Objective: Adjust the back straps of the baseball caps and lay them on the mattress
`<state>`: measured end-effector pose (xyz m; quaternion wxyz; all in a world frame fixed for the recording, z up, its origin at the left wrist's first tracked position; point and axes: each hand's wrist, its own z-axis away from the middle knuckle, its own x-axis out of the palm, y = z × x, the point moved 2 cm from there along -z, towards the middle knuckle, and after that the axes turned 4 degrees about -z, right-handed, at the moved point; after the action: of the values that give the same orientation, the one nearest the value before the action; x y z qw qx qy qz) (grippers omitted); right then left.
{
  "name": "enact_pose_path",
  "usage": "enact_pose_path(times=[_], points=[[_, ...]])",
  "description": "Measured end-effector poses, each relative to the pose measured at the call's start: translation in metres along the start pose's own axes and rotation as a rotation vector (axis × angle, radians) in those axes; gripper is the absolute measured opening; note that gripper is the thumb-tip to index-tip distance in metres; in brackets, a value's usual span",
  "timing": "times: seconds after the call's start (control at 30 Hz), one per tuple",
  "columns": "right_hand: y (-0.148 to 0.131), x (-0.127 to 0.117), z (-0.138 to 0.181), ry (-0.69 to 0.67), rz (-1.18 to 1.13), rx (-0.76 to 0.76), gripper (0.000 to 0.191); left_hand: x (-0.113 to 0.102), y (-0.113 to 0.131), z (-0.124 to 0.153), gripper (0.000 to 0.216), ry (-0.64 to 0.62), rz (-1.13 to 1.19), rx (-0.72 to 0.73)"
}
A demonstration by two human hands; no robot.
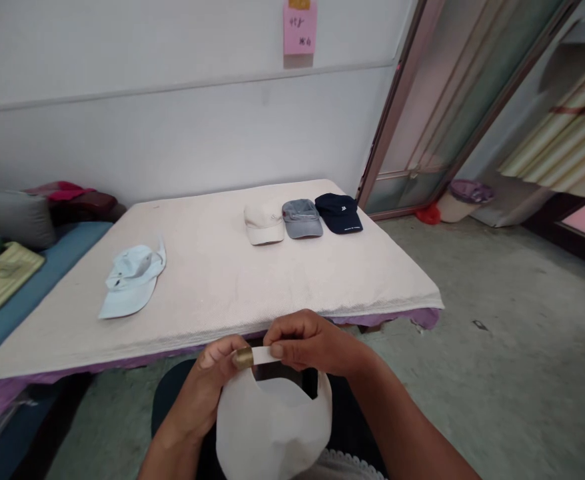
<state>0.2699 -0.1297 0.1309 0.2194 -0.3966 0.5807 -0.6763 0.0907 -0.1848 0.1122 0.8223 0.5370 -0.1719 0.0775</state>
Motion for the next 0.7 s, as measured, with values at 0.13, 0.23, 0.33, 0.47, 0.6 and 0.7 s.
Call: enact_pose_path(times=[0.13, 0.23, 0.33, 0.47, 0.6, 0.7], points=[[0.002, 0.000, -0.002, -0.014, -0.055, -0.007, 0.020, 0.001, 0.000, -0.001, 0.031, -0.005, -0.024, 0.000], [0.003, 0.001, -0.004, -0.007, -0.061, -0.005, 0.020, 0.000, -0.001, -0.001, 0.029, 0.010, -0.018, 0.001], [0.001, 0.005, -0.006, -0.002, -0.077, 0.009, 0.019, 0.001, -0.001, 0.000, 0.026, 0.004, -0.023, -0.011], [-0.001, 0.011, -0.011, -0.041, -0.176, -0.024, 0.023, 0.006, 0.002, 0.001, 0.021, -0.010, -0.014, -0.021], [0.000, 0.012, -0.013, -0.058, -0.222, -0.069, 0.026, 0.013, 0.010, 0.003, 0.021, -0.029, -0.052, 0.001], [0.001, 0.008, -0.013, -0.029, -0.173, -0.077, 0.027, 0.016, 0.014, 0.003, 0.024, -0.012, -0.124, 0.018]])
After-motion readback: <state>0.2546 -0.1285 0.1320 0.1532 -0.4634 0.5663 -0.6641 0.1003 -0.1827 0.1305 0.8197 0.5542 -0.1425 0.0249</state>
